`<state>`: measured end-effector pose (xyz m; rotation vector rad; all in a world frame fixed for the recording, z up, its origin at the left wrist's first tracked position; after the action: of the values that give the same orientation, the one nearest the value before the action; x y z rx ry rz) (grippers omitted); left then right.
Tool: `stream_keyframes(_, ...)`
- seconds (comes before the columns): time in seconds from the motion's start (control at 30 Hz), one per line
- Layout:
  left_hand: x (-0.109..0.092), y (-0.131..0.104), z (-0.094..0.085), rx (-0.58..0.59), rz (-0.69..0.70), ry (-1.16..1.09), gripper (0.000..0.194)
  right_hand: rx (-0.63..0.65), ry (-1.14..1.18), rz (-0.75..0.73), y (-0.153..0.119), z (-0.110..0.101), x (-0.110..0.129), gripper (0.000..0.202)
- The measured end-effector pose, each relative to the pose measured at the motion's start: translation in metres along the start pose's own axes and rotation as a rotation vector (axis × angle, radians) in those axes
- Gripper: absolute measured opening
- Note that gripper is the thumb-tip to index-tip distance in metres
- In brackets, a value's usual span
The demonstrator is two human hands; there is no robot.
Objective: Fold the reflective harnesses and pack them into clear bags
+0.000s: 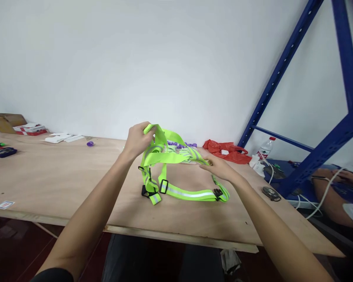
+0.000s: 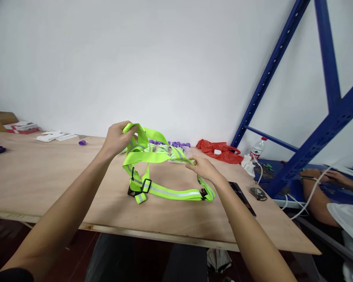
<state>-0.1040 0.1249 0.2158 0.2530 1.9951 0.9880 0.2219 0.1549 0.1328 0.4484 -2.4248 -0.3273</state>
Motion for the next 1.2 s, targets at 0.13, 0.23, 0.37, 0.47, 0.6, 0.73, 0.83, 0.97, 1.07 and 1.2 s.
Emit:
stream_keyframes(0.13,-0.012,-0.002,0.008,0.011,0.069,0.083,0.026,-0.176,-0.045,-0.181,-0.006,0.003,0.032,0.056)
stream_keyframes(0.23,-0.021,-0.003,0.014,0.015,0.093,0.137,0.029,-0.483,0.035,-0.36,-0.018,0.006,0.076,0.033)
stream_keyframes(0.37,-0.032,-0.007,0.022,0.005,0.134,0.145,0.032,-0.467,0.069,-0.689,-0.033,0.026,0.129,0.03)
stream_keyframes(0.47,-0.036,-0.01,0.024,0.026,0.117,0.081,0.032,-0.316,0.025,-0.715,-0.036,0.043,0.14,0.042)
stream_keyframes(0.6,-0.032,-0.011,0.019,0.124,-0.099,-0.152,0.031,-0.289,0.019,-0.657,-0.039,0.051,0.13,0.024)
stream_keyframes(0.73,-0.015,-0.009,0.018,0.158,-0.342,-0.367,0.025,-0.334,-0.095,-0.807,-0.046,0.047,0.115,0.018)
stream_keyframes(0.83,0.002,-0.01,0.022,0.141,-0.458,-0.512,0.026,-0.407,-0.205,-0.883,-0.052,0.044,0.106,0.027)
stream_keyframes(0.97,0.017,-0.01,0.026,0.096,-0.514,-0.619,0.025,-0.515,-0.251,-0.848,-0.054,0.036,0.093,0.022)
stream_keyframes(1.07,0.019,-0.011,0.025,0.067,-0.632,-0.724,0.021,-0.605,-0.249,-0.765,-0.053,0.029,0.082,0.015)
stream_keyframes(1.2,0.013,-0.016,0.025,0.175,-0.857,-0.998,0.021,-0.608,-0.296,-0.6,-0.053,0.025,0.074,0.011)
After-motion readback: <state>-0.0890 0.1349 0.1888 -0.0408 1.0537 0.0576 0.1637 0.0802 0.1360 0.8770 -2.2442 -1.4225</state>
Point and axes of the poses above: each hand's wrist, its own y-axis towards the middle knuckle, its own z-axis out of the palm, x = y × z, the point moved 1 cm from there along y, towards the middle knuckle, and after that the axes turned 7 degrees about -x, right-handed, at the moved point
